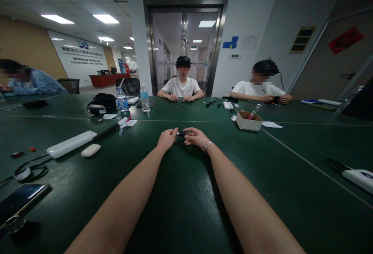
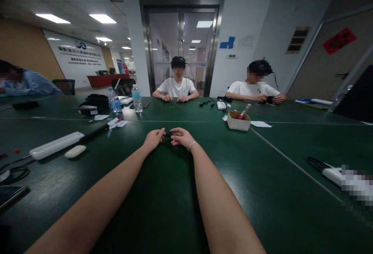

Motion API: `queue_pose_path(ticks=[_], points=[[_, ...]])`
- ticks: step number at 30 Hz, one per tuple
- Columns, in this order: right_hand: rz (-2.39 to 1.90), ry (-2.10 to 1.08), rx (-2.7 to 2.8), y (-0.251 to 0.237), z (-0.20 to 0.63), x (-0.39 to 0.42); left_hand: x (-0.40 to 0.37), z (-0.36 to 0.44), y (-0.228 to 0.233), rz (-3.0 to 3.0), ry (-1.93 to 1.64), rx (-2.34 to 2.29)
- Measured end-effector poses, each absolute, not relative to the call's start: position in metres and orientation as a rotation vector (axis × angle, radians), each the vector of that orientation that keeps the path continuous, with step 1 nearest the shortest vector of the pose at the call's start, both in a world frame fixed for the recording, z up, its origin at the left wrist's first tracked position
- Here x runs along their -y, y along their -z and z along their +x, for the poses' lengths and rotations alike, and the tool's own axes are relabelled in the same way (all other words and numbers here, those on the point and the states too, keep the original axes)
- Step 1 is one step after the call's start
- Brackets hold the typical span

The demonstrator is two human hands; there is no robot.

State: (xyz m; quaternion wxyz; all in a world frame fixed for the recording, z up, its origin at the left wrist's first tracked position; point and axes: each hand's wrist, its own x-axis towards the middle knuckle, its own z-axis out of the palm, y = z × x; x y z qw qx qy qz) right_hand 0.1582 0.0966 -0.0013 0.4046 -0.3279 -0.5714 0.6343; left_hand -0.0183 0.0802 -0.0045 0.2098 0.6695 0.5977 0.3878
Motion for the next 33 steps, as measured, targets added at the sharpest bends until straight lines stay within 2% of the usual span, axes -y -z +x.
queue_pose_path(ticks=[33], points=[[-0.913,-1.651,1.301,-0.002,0.158,-0.096,-0.088,-0.020,0.013,1.809,-1.349,-1.204]])
